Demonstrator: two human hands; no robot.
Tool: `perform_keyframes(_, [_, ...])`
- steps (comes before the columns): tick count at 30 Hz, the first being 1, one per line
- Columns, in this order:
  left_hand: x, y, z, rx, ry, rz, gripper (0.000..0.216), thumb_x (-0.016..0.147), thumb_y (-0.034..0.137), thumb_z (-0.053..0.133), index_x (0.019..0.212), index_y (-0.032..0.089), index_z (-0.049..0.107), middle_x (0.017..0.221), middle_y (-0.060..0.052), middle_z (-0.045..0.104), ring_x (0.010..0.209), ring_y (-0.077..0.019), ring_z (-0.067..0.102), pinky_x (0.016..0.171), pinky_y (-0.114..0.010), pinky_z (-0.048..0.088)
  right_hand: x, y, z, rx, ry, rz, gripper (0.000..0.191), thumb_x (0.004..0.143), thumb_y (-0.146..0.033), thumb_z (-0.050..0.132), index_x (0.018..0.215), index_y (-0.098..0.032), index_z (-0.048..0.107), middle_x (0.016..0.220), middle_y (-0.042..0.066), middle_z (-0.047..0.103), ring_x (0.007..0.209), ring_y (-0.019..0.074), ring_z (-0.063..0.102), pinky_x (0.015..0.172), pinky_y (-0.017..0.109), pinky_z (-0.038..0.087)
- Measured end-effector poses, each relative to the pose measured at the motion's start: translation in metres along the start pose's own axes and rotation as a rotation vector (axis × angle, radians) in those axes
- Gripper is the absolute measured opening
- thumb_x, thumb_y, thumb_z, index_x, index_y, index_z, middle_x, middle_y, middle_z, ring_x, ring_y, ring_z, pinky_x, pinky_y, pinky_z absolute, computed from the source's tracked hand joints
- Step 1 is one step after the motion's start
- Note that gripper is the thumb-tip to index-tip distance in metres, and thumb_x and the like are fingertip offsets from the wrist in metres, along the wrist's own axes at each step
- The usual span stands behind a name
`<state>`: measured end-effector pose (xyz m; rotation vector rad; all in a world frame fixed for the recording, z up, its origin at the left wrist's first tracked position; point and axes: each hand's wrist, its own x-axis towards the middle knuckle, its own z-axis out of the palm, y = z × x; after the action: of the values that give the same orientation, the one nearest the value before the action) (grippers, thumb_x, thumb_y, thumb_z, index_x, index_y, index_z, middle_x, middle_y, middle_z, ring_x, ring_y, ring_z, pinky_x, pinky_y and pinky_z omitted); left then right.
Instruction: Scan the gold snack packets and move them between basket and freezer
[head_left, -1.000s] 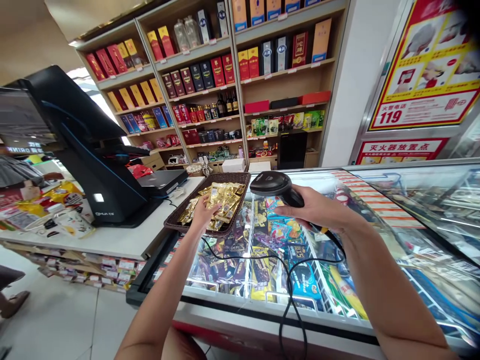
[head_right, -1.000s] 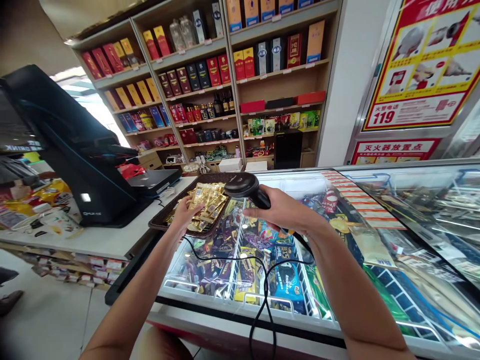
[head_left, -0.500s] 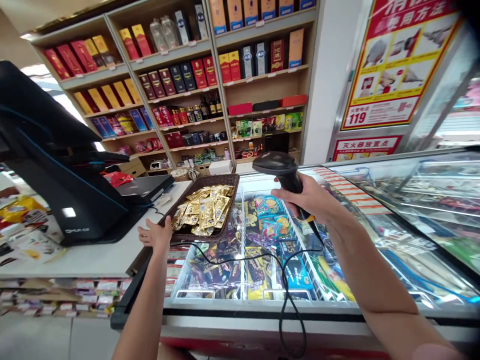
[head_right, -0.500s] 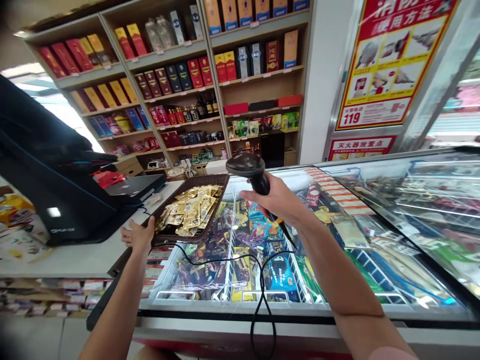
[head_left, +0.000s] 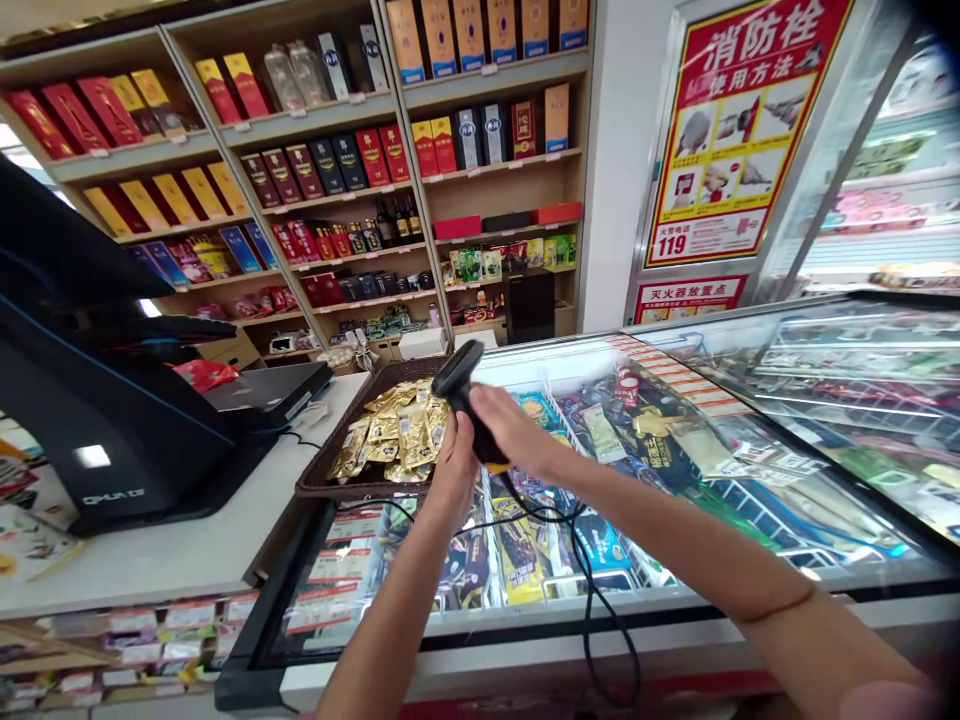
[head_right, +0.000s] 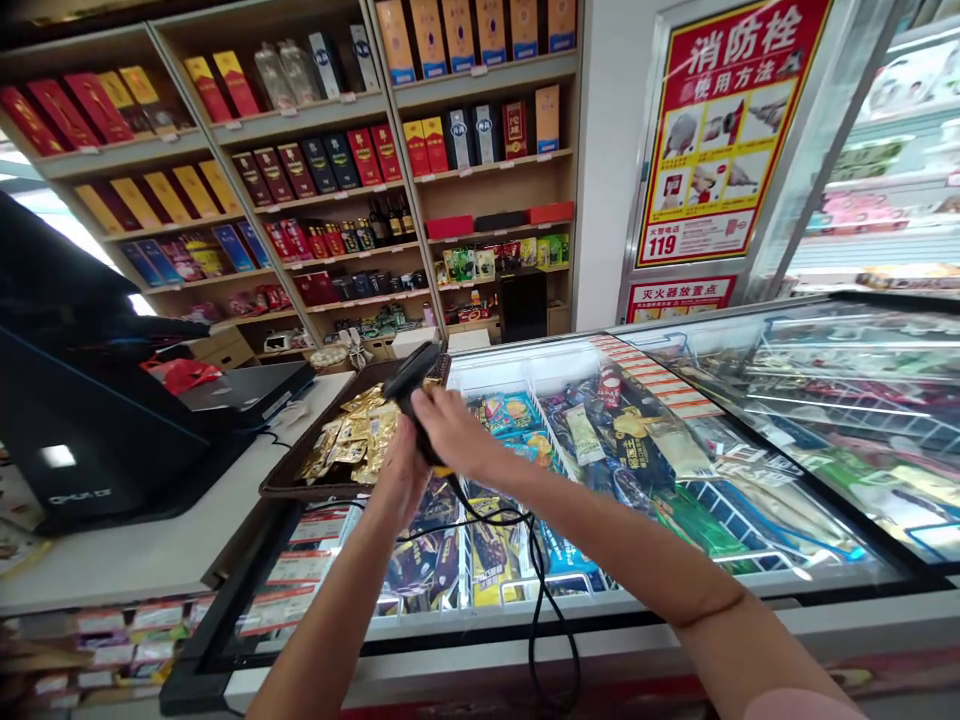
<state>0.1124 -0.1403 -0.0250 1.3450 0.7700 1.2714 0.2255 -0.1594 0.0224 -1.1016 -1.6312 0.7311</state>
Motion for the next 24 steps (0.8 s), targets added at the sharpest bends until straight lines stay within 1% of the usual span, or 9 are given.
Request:
perform_keyframes(2, [-0.012,-0.005,-0.003,-0.124,0.104,-0.037,0.058,0.082,0.066,0.056,0.129,0.032,0.054,0.117,-0.005,0.068,0.112,-0.0245,0.062,0.086,-0.036,0.054,-0.006,0.010,0.017,-0.225,0.049,-0.097,0.045,0.099,-0.050,0.033,0.119,-0.019,0.059,0.117,0.013,0.053,0.114,0.0259,0.049,0.104,0.045,0.037])
perform_keyframes(5, [-0.029,-0.005,-0.031,-0.198,0.258,-0.091,0.051,0.080,0.063,0.060,0.118,0.028,0.059,0.105,-0.006,0.070,0.089,-0.0212,0.068,0.073,-0.033,0.055,-0.005,0.037,0.027,-0.454,0.133,-0.261,0.038,0.100,-0.039,0.036,0.119,-0.017,0.060,0.124,0.016,0.052,0.118,0.0286,0.046,0.103,0.047,0.035])
perform_keyframes(6, [-0.033,-0.001,-0.043,-0.196,0.310,-0.092,0.047,0.081,0.062,0.059,0.112,0.027,0.061,0.101,-0.005,0.070,0.079,-0.0187,0.068,0.066,-0.032,0.054,-0.001,0.048,0.029,-0.487,0.105,-0.311,0.037,0.100,-0.037,0.036,0.117,-0.015,0.060,0.121,0.016,0.055,0.115,0.0278,0.049,0.101,0.045,0.037])
perform_keyframes(8, [-0.039,0.011,-0.065,-0.194,0.423,-0.020,0.038,0.081,0.058,0.061,0.101,0.026,0.061,0.094,-0.002,0.069,0.063,-0.0122,0.061,0.056,-0.026,0.049,0.007,0.071,0.036,-0.517,-0.054,-0.401,0.034,0.100,-0.039,0.041,0.111,-0.013,0.060,0.109,0.014,0.062,0.105,0.0252,0.055,0.094,0.042,0.041])
perform_keyframes(10, [-0.041,0.029,-0.080,-0.225,0.460,0.082,0.034,0.079,0.052,0.067,0.098,0.025,0.060,0.088,0.001,0.066,0.056,-0.0082,0.055,0.050,-0.022,0.044,0.015,0.092,0.049,-0.565,-0.209,-0.507,0.040,0.096,-0.048,0.048,0.109,-0.012,0.060,0.103,0.013,0.064,0.099,0.0245,0.058,0.090,0.040,0.043])
perform_keyframes(14, [-0.030,0.066,-0.082,-0.228,0.369,0.159,0.038,0.072,0.043,0.077,0.098,0.020,0.061,0.082,0.001,0.063,0.053,-0.0078,0.054,0.045,-0.020,0.041,0.020,0.115,0.083,-0.749,-0.259,-0.710,0.055,0.091,-0.063,0.047,0.100,-0.010,0.061,0.092,0.011,0.066,0.087,0.0231,0.058,0.082,0.037,0.043])
perform_keyframes(17, [-0.013,0.090,-0.071,-0.153,0.280,0.179,0.036,0.074,0.041,0.076,0.098,0.019,0.062,0.085,-0.001,0.065,0.053,-0.0090,0.055,0.044,-0.021,0.042,0.017,0.121,0.097,-0.912,-0.253,-0.773,0.049,0.098,-0.054,0.038,0.092,-0.012,0.061,0.083,0.009,0.065,0.074,0.0200,0.057,0.073,0.034,0.040])
perform_keyframes(20, [0.004,0.109,-0.059,-0.078,0.173,0.209,0.032,0.074,0.040,0.076,0.096,0.020,0.064,0.087,-0.003,0.066,0.052,-0.0095,0.055,0.042,-0.021,0.040,0.015,0.125,0.094,-0.988,-0.235,-0.799,0.045,0.102,-0.046,0.031,0.092,-0.013,0.060,0.081,0.007,0.067,0.071,0.0186,0.058,0.070,0.032,0.038])
perform_keyframes(24, [0.020,0.124,-0.048,-0.013,0.053,0.219,0.029,0.075,0.040,0.075,0.096,0.022,0.068,0.093,-0.005,0.068,0.052,-0.0102,0.055,0.039,-0.022,0.038,0.012,0.133,0.069,-1.040,-0.229,-0.778,0.043,0.102,-0.047,0.034,0.092,-0.014,0.060,0.079,0.007,0.068,0.069,0.0178,0.058,0.071,0.032,0.038])
